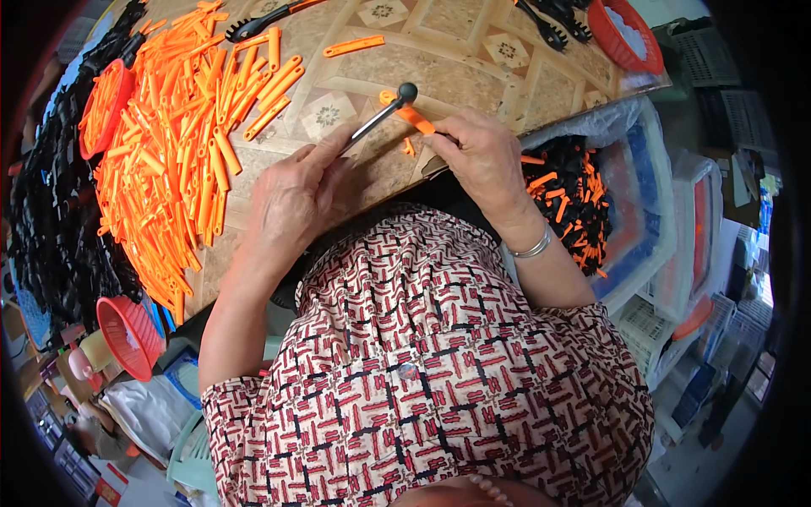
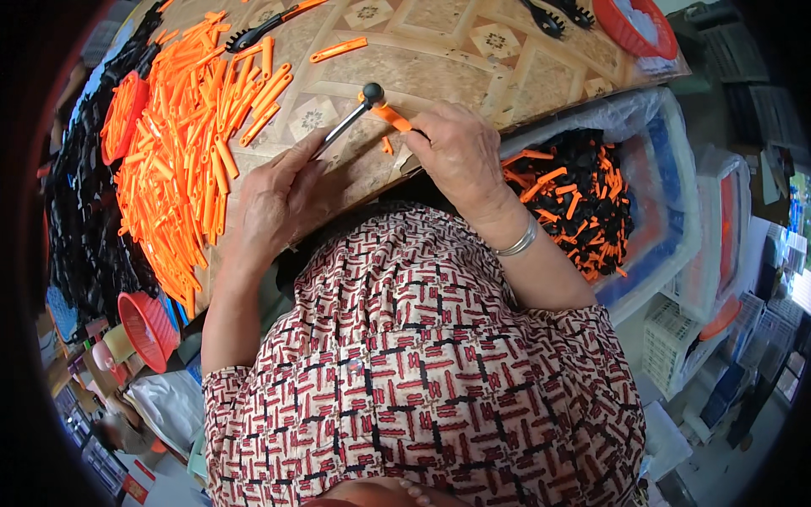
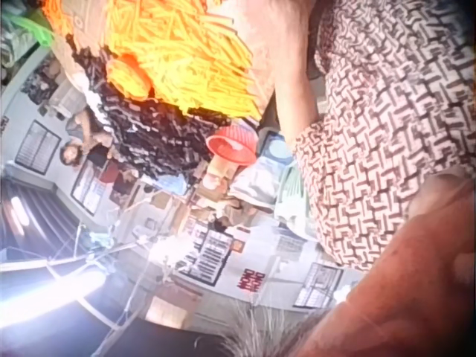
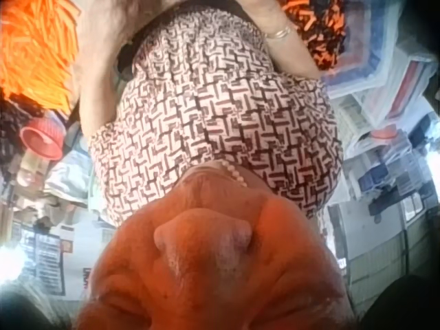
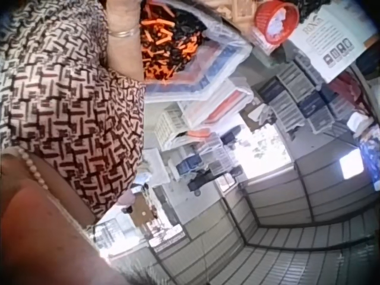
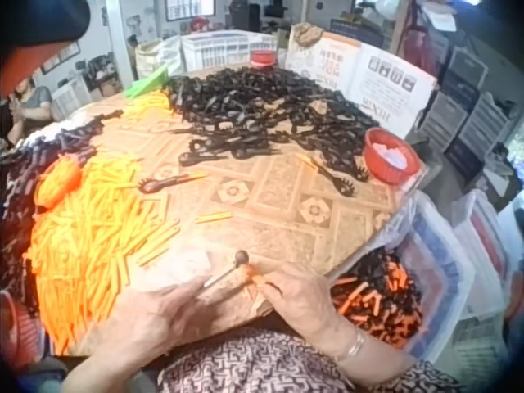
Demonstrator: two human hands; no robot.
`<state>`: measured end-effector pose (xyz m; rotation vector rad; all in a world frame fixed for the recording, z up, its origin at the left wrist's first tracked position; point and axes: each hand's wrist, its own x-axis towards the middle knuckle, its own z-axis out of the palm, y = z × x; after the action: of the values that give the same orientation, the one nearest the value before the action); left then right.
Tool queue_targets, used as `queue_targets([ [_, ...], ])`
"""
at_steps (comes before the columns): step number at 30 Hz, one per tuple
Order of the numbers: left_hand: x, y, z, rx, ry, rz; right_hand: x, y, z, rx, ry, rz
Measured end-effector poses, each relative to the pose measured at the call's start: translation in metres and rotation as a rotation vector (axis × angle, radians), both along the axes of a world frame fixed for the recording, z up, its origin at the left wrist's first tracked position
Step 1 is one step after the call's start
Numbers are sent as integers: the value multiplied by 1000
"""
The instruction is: The person assembles small plastic components by inserting orange handles into black plastic heads. They use a hammer to tap the parts together and place the finished items on the table. The process is repeated continuously with multiple units.
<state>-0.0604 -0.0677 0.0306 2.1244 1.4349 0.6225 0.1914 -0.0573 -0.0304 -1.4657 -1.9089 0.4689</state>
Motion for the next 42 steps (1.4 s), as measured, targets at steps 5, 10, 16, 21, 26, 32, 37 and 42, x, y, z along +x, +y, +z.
queue_targets([
  [5, 9, -16, 7, 251, -254, 87, 2, 0, 1, -43, -24, -3],
  [10, 8, -19, -10, -90, 139, 16, 3, 1, 1, -24, 17, 26],
  [16, 12, -24, 3, 165, -94, 72, 1, 3, 0, -41, -12, 28],
  [21, -3, 1, 7, -74, 8, 33, 1, 2, 12, -43, 58, 23],
  [26, -33, 61, 16, -208, -366, 357, 65, -2, 15, -188, 33, -40],
  [32, -66, 173, -9, 109, 53, 407, 176, -14, 38, -371, -224, -191],
  [37, -47, 239, -30, 321, 212, 201, 136, 43, 59, -111, -301, -136],
  [42, -39, 249, -48, 313, 428, 138, 58, 123, 47, -16, -149, 133],
])
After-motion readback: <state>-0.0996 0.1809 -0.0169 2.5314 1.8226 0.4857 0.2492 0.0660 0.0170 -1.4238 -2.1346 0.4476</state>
